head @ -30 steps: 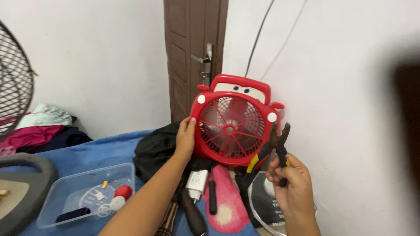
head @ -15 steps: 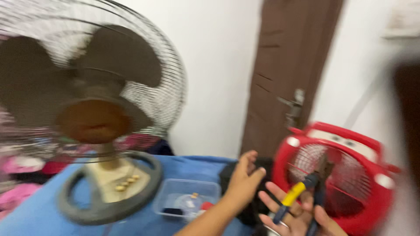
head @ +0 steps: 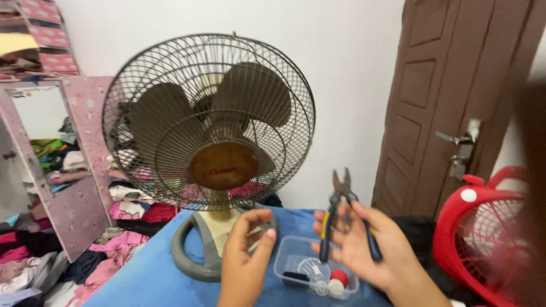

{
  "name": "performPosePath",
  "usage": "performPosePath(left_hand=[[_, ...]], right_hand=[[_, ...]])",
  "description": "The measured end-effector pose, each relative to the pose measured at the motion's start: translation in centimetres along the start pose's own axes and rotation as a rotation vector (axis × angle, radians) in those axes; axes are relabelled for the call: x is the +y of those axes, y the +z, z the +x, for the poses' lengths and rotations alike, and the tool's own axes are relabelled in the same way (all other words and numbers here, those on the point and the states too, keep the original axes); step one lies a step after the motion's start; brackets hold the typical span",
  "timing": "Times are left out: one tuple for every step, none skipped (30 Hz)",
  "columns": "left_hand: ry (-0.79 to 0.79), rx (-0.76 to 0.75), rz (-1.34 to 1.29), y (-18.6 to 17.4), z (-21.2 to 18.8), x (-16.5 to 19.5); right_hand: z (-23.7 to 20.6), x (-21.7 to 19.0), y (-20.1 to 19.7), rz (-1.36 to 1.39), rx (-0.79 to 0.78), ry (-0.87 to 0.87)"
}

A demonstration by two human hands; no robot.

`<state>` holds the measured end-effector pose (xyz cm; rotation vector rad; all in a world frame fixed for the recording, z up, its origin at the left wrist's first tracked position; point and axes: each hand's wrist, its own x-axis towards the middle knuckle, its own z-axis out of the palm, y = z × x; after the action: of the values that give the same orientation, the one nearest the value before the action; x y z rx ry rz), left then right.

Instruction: The person unscrews the rear grille of a small red toy fan with a screwdriver, then plugs the fan into a wall outlet and tests it. They then use pliers to work on the power cord of a larger standing fan, manipulating the wire near the fan base.

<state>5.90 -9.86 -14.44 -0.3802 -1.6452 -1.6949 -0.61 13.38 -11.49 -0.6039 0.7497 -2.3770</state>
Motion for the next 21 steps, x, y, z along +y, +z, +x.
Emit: performPosePath(left_hand=[[-0.085,-0.040,-0.140,0.0,0.1,-1.1],[-0.311,-0.032,-0.289,0.2,0.2,-2.3],[-0.537,-0.018,-0.440,0.5,0.7,-3.8],[-0.767,0.000,-0.587,0.7,0.8,-5.3],[-0.825,0.028,-0.737,1.1,1.3,-7.0],[-0.879,0.059,-0.889,1.9,2.6,-8.8],[-0.927,0.092,-1.043,2.6,3.8,-10.5],[-0.848,0.089,-1.087,3.3,4.9,-12.1],[-0.763,0.083,-1.130,4.1,6.0,-13.6],[-0.675,0.077,-1.172,4.6,6.9,-14.8],[-0.547,0.104,-1.213,5.0,7.4,-15.7],[-0.414,0.128,-1.251,5.2,7.8,-16.2],[-0.280,0.150,-1.287,5.5,8.4,-16.3],[-0.291,0.175,-1.300,5.6,8.8,-16.1],[-0.311,0.205,-1.309,5.2,8.9,-16.0],[-0.335,0.238,-1.317,4.7,8.7,-15.7],[-0.327,0.216,-1.343,4.4,8.6,-15.1],[-0.318,0.196,-1.368,4.1,8.4,-14.4],[-0.311,0.177,-1.392,3.7,8.1,-13.7],[-0.319,0.189,-1.376,3.3,7.8,-12.9],[-0.326,0.200,-1.360,2.9,7.6,-12.2]], right_hand=[[0.8,-0.4,0.0,-0.040,-0.009,0.021],[1.5,-0.8,-0.2,-0.080,0.033,0.014],[2.3,-1.3,-0.5,-0.123,0.075,0.008],[2.9,-1.6,-0.9,-0.164,0.119,0.006],[3.5,-2.0,-1.3,-0.171,0.125,0.002],[4.0,-2.3,-1.8,-0.180,0.130,-0.001],[4.4,-2.5,-2.3,-0.189,0.133,-0.001],[4.7,-2.5,-2.8,-0.172,0.102,-0.006],[4.9,-2.4,-3.3,-0.157,0.068,-0.012],[5.0,-2.5,-3.6,-0.144,0.031,-0.016],[5.0,-2.3,-4.0,-0.141,0.046,-0.011],[4.7,-2.1,-4.2,-0.141,0.057,-0.008],[4.7,-2.2,-4.4,-0.142,0.068,-0.005],[4.7,-2.4,-4.4,-0.174,0.093,-0.016],[4.4,-2.5,-4.4,-0.201,0.124,-0.024],[4.1,-2.6,-4.4,-0.226,0.161,-0.029],[3.9,-2.7,-4.3,-0.240,0.163,-0.047],[3.7,-2.8,-4.1,-0.254,0.167,-0.062],[3.6,-2.8,-3.8,-0.267,0.171,-0.076],[3.4,-2.7,-3.4,-0.308,0.174,-0.078],[3.4,-2.6,-3.0,-0.351,0.176,-0.079]])
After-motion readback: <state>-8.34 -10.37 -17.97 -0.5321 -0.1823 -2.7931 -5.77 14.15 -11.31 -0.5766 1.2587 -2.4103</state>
